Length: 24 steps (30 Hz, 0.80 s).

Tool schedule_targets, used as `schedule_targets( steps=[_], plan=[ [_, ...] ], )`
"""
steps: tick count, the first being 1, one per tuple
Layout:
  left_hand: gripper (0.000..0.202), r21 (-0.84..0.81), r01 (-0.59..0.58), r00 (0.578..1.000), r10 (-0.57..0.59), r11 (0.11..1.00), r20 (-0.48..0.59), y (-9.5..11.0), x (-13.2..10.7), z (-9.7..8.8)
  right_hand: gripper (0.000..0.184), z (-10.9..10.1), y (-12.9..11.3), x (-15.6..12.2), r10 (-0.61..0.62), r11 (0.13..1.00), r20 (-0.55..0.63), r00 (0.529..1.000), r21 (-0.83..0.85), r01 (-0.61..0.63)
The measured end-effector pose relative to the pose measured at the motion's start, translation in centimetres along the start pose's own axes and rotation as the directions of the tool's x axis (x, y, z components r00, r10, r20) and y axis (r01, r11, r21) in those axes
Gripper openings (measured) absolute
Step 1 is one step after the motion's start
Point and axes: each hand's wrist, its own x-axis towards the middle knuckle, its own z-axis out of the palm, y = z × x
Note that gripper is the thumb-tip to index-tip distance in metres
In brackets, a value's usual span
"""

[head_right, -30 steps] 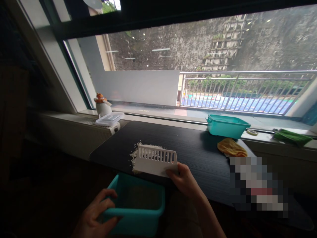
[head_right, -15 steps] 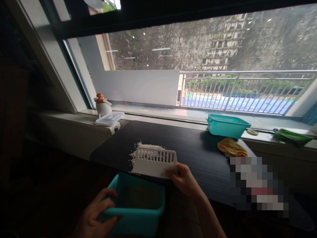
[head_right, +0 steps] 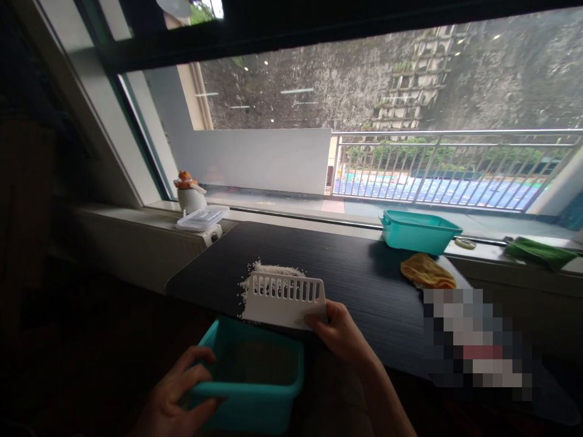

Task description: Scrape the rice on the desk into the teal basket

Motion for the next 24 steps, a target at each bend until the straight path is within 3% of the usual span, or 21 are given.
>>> schedule_targets(
  steps=[6,13,20,24],
  plan=[
    [0.011,-0.065,0.048,0.997,-0.052,0.997,-0.051,0.05,-0.3,0.5,0.036,0.08,-0.08,-0.04,-0.003,1.0,-0.084,0.996,-0.029,0.0],
    [0.01,-0.075,0.062,0.995,-0.067,0.995,-0.071,0.2,-0.24,0.51,0.038,0.06,-0.26,-0.08,0.01,1.0,-0.007,1.0,0.001,-0.01],
    [0.011,-0.076,0.049,0.996,-0.054,0.996,-0.069,0.37,-0.14,0.36,0.038,0.2,-0.3,0.02,0.009,0.999,-0.059,0.998,-0.045,-0.012],
    [0.01,-0.084,0.085,0.995,-0.089,0.993,-0.052,0.61,-0.1,0.25,0.039,0.2,-0.58,-0.07,0.026,1.0,0.007,1.0,-0.008,-0.026]
  ],
)
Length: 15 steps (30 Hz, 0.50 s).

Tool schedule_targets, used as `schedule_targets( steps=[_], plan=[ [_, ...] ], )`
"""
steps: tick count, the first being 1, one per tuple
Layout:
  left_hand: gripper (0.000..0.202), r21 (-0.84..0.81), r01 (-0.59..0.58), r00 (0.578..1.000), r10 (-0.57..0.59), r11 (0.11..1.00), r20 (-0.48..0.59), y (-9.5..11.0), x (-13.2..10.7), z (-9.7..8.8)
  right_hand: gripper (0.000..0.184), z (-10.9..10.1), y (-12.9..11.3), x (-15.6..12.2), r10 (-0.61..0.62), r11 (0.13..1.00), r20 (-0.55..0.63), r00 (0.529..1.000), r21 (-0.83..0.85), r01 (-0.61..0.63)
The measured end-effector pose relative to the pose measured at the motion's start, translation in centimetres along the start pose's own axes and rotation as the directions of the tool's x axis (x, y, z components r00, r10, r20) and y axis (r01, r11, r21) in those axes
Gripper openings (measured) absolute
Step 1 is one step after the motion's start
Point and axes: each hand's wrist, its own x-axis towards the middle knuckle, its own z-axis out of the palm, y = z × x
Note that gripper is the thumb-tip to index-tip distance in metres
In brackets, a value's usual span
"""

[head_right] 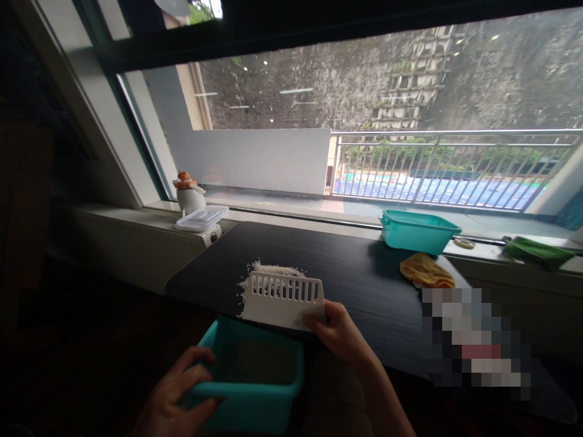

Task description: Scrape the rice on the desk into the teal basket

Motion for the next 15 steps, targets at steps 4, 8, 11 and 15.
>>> schedule_targets(
  steps=[4,8,11,15],
  plan=[
    [0.009,0.009,-0.011,1.0,0.012,1.0,-0.027,0.04,-0.05,0.07,0.041,-0.07,0.05,0.0,-0.018,1.0,-0.045,0.999,0.009,0.019],
    [0.01,-0.002,-0.026,0.999,0.026,1.0,-0.02,-0.31,-0.1,0.19,0.041,0.05,0.43,0.35,-0.039,0.998,-0.116,0.992,-0.045,0.034],
    [0.01,0.015,-0.035,0.999,0.035,0.999,-0.003,-0.62,-0.04,0.17,0.042,0.19,0.44,0.49,-0.019,0.997,-0.113,0.993,-0.071,0.011],
    [0.011,0.077,-0.054,0.999,0.054,0.996,0.004,-0.58,0.09,-0.01,0.041,0.17,0.19,0.27,-0.023,0.997,-0.049,0.999,-0.071,0.019]
  ],
)
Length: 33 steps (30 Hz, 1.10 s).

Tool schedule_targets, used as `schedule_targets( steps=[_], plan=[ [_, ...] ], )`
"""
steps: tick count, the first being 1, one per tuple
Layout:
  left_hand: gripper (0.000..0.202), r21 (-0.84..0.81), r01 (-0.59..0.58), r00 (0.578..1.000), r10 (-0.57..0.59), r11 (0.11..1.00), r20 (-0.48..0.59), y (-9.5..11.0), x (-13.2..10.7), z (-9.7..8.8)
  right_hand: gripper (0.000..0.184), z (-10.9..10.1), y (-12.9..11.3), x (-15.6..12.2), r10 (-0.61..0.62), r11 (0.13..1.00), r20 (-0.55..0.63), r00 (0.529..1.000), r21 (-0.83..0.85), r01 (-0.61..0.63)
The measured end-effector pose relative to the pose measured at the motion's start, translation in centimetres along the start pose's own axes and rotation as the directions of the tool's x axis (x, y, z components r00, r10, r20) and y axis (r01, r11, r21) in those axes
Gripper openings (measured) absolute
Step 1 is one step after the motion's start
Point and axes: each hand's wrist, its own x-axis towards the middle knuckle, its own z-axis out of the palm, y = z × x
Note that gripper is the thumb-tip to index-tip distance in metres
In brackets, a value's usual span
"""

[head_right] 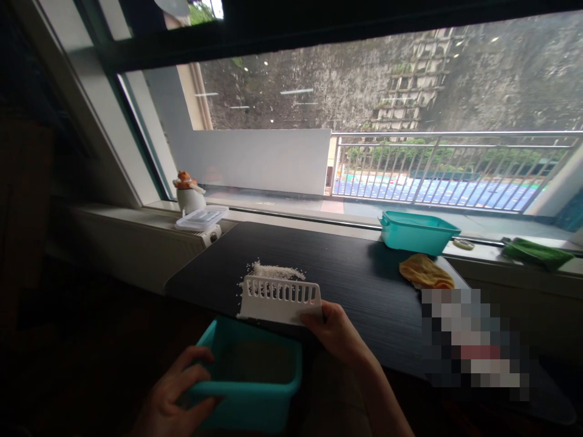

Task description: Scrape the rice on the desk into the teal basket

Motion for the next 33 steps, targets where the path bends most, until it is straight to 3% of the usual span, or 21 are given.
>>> schedule_targets(
  steps=[9,16,22,28,33],
  plan=[
    [0.012,0.071,-0.025,0.995,0.018,0.997,0.094,-0.19,0.25,-0.37,0.033,0.04,0.45,0.5,-0.034,0.998,-0.018,0.999,-0.045,0.033],
    [0.013,0.11,-0.042,0.997,0.034,0.993,0.076,-0.2,0.32,-0.45,0.034,-0.18,-0.2,0.04,-0.038,0.999,0.09,0.995,-0.009,0.039],
    [0.015,0.083,0.002,0.996,-0.009,0.997,0.085,-0.4,0.25,-0.62,0.037,-0.08,-0.25,-0.09,-0.026,1.0,0.002,1.0,0.001,0.026],
    [0.012,0.056,0.007,0.999,-0.009,0.998,0.036,-0.27,0.14,-0.51,0.04,0.01,-0.23,0.06,-0.013,1.0,0.051,0.999,0.003,0.013],
    [0.012,0.071,-0.008,0.999,0.006,0.997,0.032,0.07,0.29,-0.43,0.037,0.2,0.38,0.74,-0.022,1.0,0.009,1.0,-0.018,0.022]
  ],
)
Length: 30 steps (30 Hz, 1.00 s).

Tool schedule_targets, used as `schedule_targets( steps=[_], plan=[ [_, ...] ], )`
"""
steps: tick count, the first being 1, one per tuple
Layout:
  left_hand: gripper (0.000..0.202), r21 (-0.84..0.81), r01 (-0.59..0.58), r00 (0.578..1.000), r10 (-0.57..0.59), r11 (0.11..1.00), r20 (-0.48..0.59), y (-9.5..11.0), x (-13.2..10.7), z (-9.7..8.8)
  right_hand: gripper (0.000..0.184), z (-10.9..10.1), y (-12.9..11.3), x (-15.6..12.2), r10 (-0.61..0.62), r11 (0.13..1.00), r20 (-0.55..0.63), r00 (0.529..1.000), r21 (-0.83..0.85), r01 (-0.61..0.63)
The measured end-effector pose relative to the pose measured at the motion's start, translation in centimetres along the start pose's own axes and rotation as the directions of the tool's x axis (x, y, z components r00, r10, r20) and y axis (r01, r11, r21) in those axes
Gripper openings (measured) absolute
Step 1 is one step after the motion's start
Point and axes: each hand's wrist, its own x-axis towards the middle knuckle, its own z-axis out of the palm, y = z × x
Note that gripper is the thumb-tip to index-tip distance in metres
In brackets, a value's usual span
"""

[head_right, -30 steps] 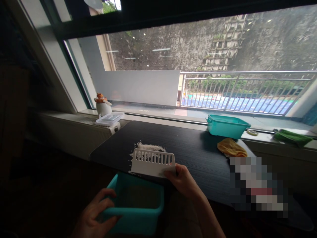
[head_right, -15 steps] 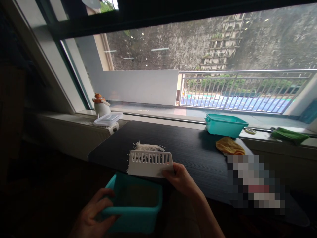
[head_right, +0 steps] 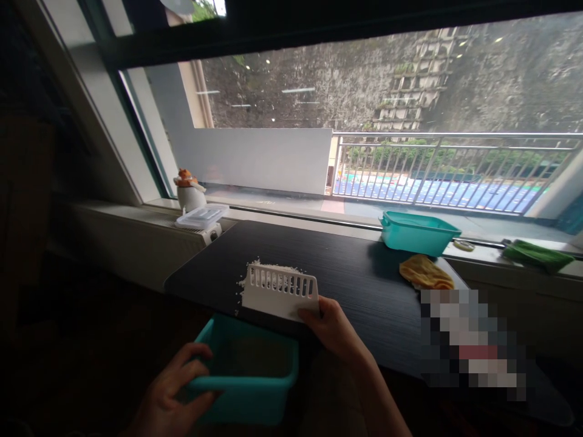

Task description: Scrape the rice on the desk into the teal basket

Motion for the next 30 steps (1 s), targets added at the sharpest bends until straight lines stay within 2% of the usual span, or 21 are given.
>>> schedule_targets(
  steps=[8,13,16,24,30],
  plan=[
    [0.014,0.055,-0.051,0.999,0.051,0.997,0.008,-0.3,0.2,-0.1,0.029,0.2,-0.4,0.0,-0.015,0.999,0.092,0.996,0.034,0.012],
    [0.014,0.043,-0.066,0.998,0.066,0.997,0.003,-0.5,0.1,-0.4,0.035,0.2,-0.1,0.0,-0.023,1.0,-0.134,0.991,0.003,0.023],
    [0.015,0.049,-0.067,0.998,0.067,0.997,-0.005,-0.7,0.1,-0.4,0.037,0.2,0.2,0.1,-0.002,1.0,-0.178,0.984,-0.002,0.001],
    [0.013,0.052,-0.043,0.998,0.04,0.998,0.045,-1.1,0.0,-0.3,0.033,0.2,0.3,0.0,-0.017,1.0,-0.106,0.994,-0.024,0.015],
    [0.015,0.06,-0.042,0.999,0.041,0.997,0.021,-1.2,0.0,-0.2,0.03,0.1,0.4,0.0,-0.023,1.0,-0.07,0.997,-0.01,0.023]
  ],
)
